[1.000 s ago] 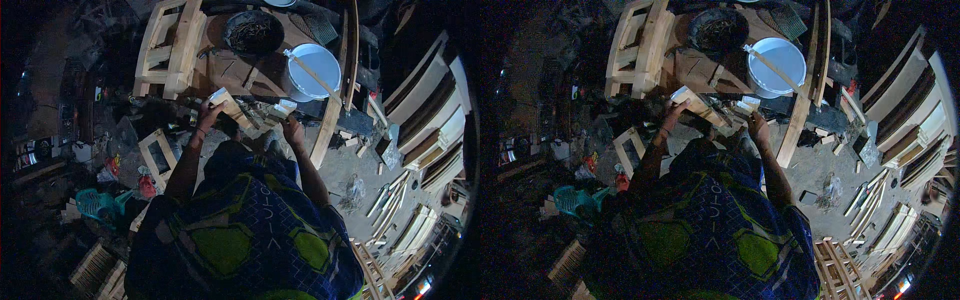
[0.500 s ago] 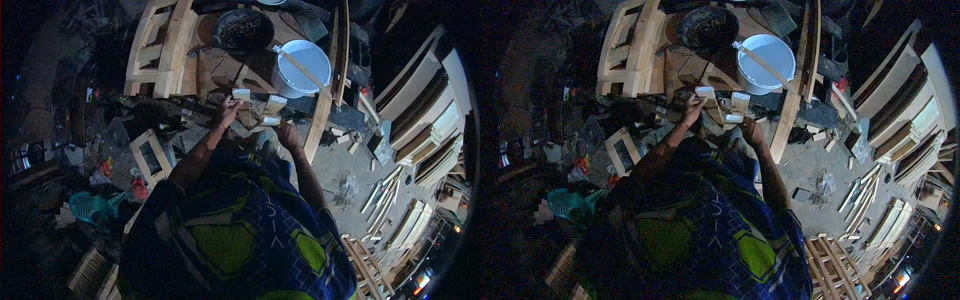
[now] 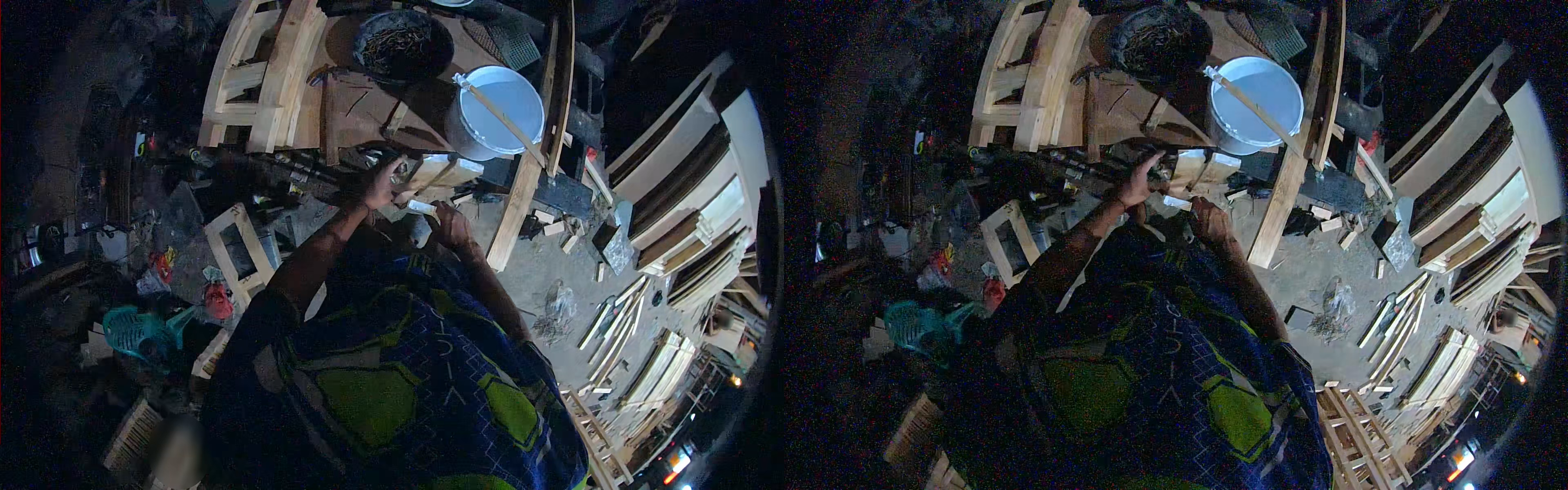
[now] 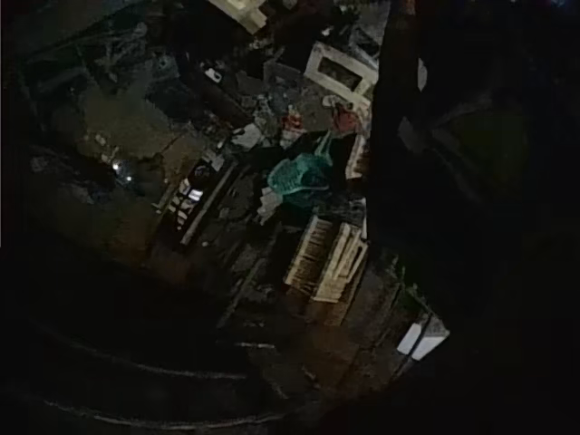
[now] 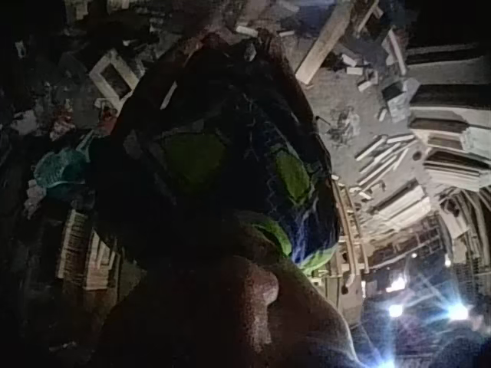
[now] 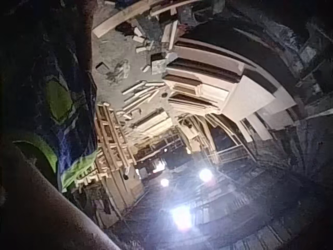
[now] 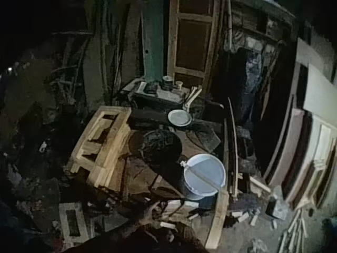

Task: Assemble a wooden frame using glue and a hammer.

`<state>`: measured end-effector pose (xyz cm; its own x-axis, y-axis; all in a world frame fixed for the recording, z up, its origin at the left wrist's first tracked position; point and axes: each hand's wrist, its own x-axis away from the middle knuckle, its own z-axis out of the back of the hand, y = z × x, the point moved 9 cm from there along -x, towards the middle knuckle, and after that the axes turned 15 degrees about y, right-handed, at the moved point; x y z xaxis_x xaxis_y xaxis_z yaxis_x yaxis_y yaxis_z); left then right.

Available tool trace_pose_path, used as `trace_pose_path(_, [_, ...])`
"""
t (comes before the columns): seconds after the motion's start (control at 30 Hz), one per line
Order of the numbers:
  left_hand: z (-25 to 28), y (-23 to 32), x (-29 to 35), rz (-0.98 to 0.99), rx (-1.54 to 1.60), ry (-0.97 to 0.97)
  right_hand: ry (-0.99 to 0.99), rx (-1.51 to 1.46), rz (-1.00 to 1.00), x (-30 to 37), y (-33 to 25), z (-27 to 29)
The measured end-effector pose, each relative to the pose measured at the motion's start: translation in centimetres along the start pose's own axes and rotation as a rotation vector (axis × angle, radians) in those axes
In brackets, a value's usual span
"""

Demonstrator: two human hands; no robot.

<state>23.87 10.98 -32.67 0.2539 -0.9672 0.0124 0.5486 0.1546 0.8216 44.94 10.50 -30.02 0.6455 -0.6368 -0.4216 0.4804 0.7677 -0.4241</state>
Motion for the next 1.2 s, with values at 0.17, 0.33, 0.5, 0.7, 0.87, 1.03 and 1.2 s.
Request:
trace_pose_path(0.17, [-2.0,-0.6,-1.1,0.032,0.049,0.214,0.005,-0.189,-0.008,-1.7,1.3,0.8])
trace_pose_path(0.33, [-3.3,-3.6,0.3,0.025,0.194,0.367,0.208,-0.132,0.180,-2.9,1.7,3.0])
trace_pose_path(0.5, [-3.6,-2.7,1.3,-0.068,0.122,0.236,0.073,-0.214,-0.015,-3.3,5.1,0.7])
trace_pose_path(0.7, [-4.8,-1.3,3.1,0.092,-0.230,-0.046,-0.021,-0.277,-0.102,-1.9,4.7,-1.4])
trace_pose_path(0.87, [-5.1,0.3,5.8,-0.291,-0.192,0.084,-0.156,-0.545,-0.476,2.9,5.1,-2.2])
trace_pose_path(1.03, [-5.9,-1.2,8.6,-0.032,0.822,-0.310,-0.324,-0.443,-0.702,8.8,6.8,-2.2])
trace_pose_path(1.2, [-4.1,-2.0,6.5,-0.005,0.229,-0.183,-0.175,-0.669,-0.391,3.9,2.9,-2.3])
